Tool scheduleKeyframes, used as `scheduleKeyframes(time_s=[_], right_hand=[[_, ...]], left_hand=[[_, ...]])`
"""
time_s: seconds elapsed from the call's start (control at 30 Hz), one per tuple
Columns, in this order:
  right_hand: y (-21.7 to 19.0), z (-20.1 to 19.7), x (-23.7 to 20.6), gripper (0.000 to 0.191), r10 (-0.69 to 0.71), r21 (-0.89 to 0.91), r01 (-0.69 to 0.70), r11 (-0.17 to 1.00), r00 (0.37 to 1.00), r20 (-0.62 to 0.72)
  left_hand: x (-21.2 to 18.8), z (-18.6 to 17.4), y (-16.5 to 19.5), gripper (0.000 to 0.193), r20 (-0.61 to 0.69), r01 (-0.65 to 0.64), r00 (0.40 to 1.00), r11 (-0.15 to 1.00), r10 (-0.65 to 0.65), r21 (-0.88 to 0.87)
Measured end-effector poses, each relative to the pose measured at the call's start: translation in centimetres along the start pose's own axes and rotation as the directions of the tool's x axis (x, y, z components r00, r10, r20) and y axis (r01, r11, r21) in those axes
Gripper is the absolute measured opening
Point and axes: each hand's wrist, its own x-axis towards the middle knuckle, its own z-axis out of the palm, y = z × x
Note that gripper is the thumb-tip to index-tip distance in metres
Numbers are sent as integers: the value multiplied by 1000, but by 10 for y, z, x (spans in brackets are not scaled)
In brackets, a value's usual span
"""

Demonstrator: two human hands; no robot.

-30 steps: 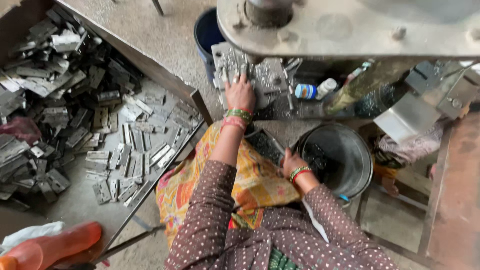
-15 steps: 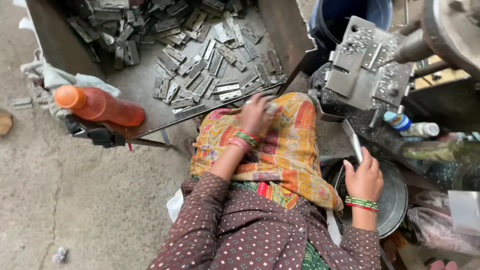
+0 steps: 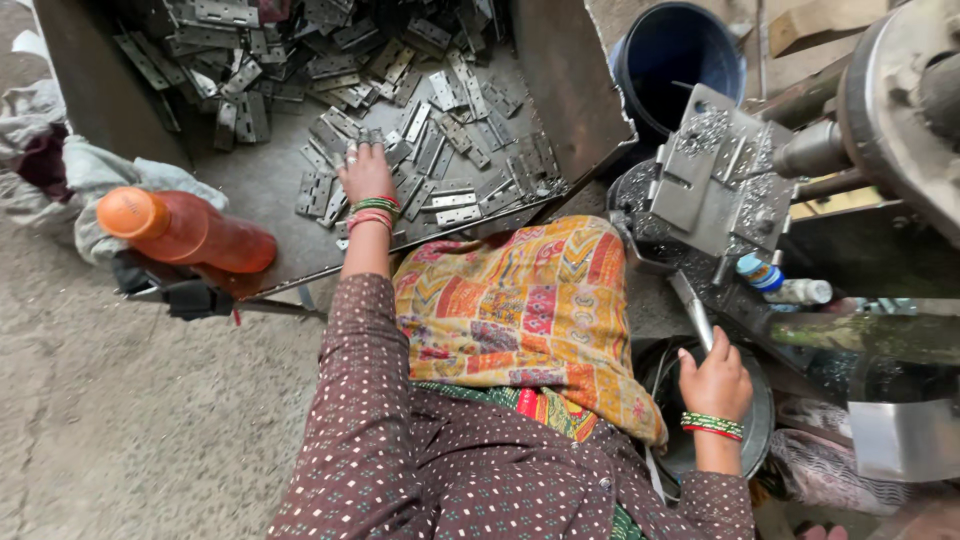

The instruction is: The person sits on the floor and repeatedly picks up small metal pieces from a nearby bin. They place each piece into a drill press, operate the lever to drill the piece, and then remove the finished piece to place it back into the bin.

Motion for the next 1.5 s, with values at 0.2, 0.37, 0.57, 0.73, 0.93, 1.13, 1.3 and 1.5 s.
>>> scheduleKeyframes(time_s=[0.2,0.37,0.57,0.73,0.93,1.13,1.3,1.5], right_hand=[[2,-3,0,71,-11,-2,11,1000,1000,-15],[5,-4,1,71,11,-36,-9,999,999,52],[8,-4,0,70,27,-28,-25,999,998,59],[9,-3,0,70,31,-42,-28,999,997,64],[5,-1,0,70,18,-29,-17,999,999,44],[-5,0,-1,67,26,27,-26,999,999,19],[-20,-2,-3,64,28,69,-29,997,1000,12],[-39,-7,-7,60,76,149,-77,986,997,9]], left_hand=[[28,-9,-19,21,190,-86,979,994,72,66],[36,-11,-35,21,211,-232,952,972,220,34],[36,-10,-38,16,202,-341,924,939,325,51],[38,-3,-41,12,164,-264,952,965,258,12],[47,2,-29,10,137,193,976,965,-169,-180],[19,3,-8,34,79,382,883,610,-463,-695],[-27,-7,60,60,113,145,989,615,-91,-775],[-62,-76,193,41,142,8,909,324,392,-946]])
